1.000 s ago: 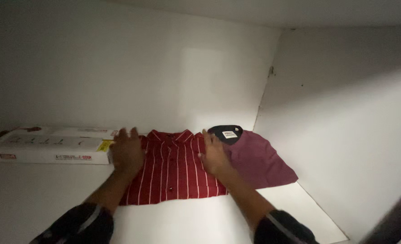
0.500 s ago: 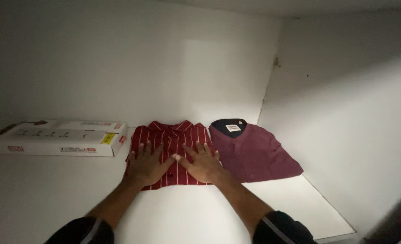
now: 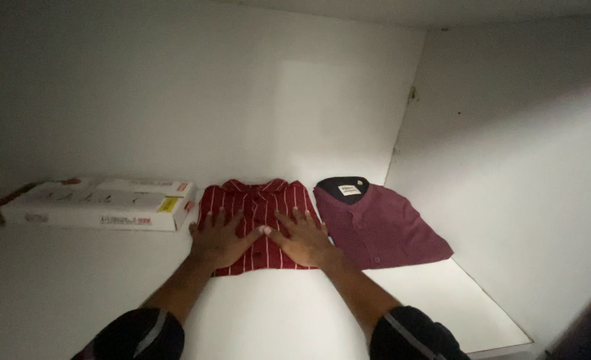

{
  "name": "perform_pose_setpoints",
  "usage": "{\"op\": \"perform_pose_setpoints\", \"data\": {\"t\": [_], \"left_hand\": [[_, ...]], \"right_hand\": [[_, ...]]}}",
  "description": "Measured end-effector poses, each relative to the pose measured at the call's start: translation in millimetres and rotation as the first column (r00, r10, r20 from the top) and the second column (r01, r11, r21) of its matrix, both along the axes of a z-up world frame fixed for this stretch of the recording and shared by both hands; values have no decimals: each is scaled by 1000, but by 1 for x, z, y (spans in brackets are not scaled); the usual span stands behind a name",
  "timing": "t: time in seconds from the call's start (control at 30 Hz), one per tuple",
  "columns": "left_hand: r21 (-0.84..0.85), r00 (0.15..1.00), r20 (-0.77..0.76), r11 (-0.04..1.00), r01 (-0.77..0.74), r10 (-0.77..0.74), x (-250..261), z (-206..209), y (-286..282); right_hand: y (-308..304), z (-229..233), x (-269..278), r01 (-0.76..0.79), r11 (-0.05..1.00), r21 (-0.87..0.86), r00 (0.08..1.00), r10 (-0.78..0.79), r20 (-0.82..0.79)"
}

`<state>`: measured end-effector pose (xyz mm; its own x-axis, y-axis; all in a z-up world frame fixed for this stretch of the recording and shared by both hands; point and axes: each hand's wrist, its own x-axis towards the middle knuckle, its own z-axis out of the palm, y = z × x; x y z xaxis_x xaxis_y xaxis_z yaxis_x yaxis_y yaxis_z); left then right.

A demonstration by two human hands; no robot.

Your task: The person folds several shirts on a bed and places them into a wardrobe. The shirts include a light patterned shirt, a gray shirt, a cream shirt, a maroon shirt, a green plaid shirt, and a red striped shirt. Each shirt is folded by hand and stacked on shelves inside the wardrobe.

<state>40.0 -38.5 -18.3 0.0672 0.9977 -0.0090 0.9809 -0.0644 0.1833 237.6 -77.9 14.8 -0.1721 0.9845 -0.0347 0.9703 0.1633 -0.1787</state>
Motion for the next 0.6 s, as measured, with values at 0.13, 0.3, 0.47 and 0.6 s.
{"op": "perform_pose_setpoints", "data": {"t": [0.13, 0.3, 0.47, 0.6], "left_hand": [[-20, 1000, -2, 999, 27, -27, 5, 5, -2], [51, 1000, -26, 999, 14, -13, 5, 11, -16], [210, 998, -53, 978, -23, 35, 16, 8, -34], [411, 997, 54, 909, -75, 58, 31, 9, -43]], "right_hand": [[-3, 2, 0, 46, 999, -28, 999, -46, -26], [-8, 2, -2, 47, 998, 37, 999, -47, -3], [-17, -6, 0, 34, 956, 291, 999, -28, -22], [-24, -8, 2, 52, 916, 399, 993, -5, -118]]}}
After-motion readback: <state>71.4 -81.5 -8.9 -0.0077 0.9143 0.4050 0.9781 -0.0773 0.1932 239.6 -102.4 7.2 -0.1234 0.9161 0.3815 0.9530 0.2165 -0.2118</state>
